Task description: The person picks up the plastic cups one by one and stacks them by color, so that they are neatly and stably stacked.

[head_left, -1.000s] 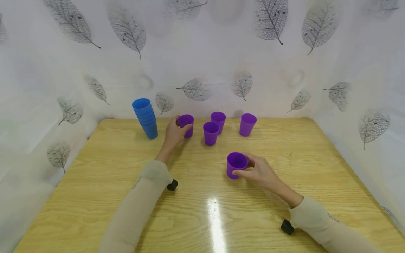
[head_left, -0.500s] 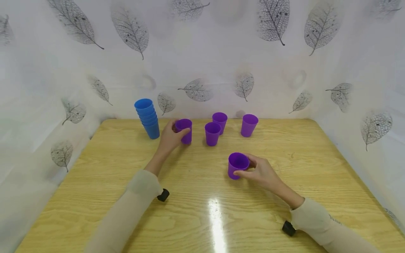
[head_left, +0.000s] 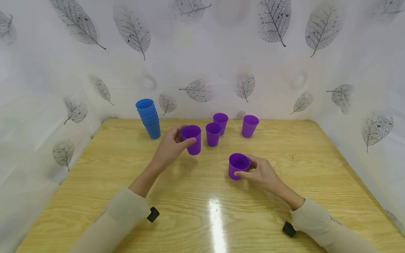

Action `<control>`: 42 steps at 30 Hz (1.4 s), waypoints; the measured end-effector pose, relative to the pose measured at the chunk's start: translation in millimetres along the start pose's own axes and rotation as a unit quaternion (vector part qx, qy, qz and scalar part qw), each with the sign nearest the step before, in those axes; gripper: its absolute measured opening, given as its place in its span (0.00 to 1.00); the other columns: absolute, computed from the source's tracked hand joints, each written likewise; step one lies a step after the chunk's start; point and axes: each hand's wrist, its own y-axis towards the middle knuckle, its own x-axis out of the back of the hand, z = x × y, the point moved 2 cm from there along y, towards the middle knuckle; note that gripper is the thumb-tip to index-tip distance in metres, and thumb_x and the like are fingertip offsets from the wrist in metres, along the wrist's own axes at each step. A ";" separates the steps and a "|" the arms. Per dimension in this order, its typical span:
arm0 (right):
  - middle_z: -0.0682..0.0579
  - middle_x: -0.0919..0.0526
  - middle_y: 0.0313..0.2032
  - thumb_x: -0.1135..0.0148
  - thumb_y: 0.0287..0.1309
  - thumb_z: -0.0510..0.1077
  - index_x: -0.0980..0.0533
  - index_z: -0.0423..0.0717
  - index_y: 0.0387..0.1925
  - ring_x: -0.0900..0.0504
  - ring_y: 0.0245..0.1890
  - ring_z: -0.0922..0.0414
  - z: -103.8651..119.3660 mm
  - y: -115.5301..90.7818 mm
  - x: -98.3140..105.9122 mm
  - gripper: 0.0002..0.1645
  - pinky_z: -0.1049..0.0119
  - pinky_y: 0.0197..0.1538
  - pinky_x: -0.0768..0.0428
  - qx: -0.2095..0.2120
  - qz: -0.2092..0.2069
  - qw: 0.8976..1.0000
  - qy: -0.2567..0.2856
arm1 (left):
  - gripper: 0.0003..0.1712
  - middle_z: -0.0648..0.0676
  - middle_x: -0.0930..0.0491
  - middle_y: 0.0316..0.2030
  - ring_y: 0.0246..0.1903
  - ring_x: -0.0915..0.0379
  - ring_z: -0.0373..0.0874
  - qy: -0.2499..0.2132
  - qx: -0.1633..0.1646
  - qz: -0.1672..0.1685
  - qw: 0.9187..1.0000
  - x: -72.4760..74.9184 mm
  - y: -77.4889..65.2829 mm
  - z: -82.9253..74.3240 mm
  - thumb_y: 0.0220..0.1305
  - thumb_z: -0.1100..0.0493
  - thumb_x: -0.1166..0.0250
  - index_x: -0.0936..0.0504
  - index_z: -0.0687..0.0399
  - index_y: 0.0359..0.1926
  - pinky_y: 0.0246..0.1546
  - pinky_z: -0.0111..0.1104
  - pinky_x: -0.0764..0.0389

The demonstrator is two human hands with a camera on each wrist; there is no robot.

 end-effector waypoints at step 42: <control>0.50 0.11 0.37 0.20 0.55 0.42 0.17 0.36 0.49 0.14 0.35 0.56 3.3 -2.3 2.5 0.23 0.66 0.36 0.14 -0.010 0.005 1.000 0.001 | 0.37 0.57 0.20 0.58 0.55 0.20 0.44 -0.078 -0.079 0.121 0.986 -123.8 -8.5 -39.3 0.64 0.64 0.27 0.30 0.61 0.71 0.61 0.38 0.20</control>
